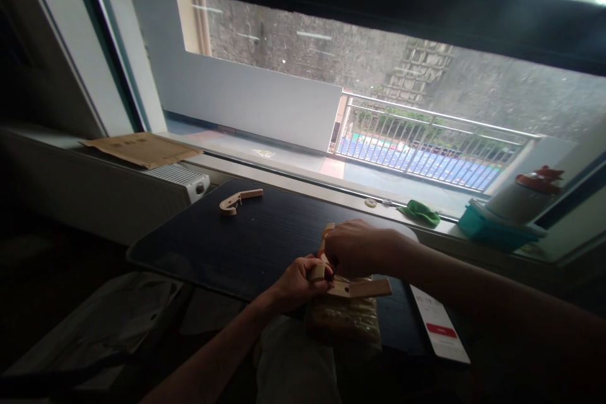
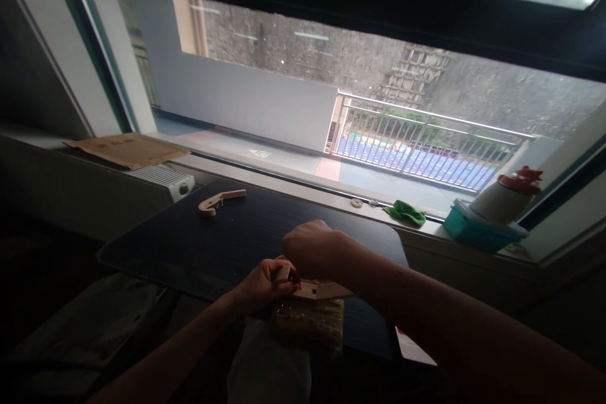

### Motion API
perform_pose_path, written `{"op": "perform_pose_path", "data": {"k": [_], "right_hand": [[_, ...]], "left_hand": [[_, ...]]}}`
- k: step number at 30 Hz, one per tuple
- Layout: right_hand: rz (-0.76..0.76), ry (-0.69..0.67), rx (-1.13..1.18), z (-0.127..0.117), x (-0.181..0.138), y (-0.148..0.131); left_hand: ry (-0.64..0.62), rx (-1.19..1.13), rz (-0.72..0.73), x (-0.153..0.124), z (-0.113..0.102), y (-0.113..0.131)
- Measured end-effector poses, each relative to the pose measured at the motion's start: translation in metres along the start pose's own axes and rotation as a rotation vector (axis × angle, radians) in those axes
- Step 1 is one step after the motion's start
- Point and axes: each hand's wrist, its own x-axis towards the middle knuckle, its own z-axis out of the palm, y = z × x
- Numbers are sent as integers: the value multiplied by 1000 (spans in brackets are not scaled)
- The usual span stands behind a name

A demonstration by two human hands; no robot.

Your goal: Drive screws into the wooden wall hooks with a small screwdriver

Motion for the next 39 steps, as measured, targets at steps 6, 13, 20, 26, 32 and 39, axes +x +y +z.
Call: {"op": "perform_pose_path", "data": {"k": [6, 13, 20, 26, 32, 39], "right_hand": [[5, -23, 49, 3, 1, 5], [42, -115, 107, 5, 13, 9], [82, -140, 60, -6, 7, 5], [23, -34, 22, -14, -4, -1], [36, -17, 98, 5, 2, 15], [52, -11, 58, -3, -6, 8]], "left_hand": [[12, 2, 15, 2, 0, -9], [-15, 6, -14, 3, 0, -6], [-11, 44, 10, 3, -2, -6], [-26, 45, 6, 1, -2, -1], [0, 51, 21, 2, -1, -10], [-19, 57, 27, 2, -2, -9]]}}
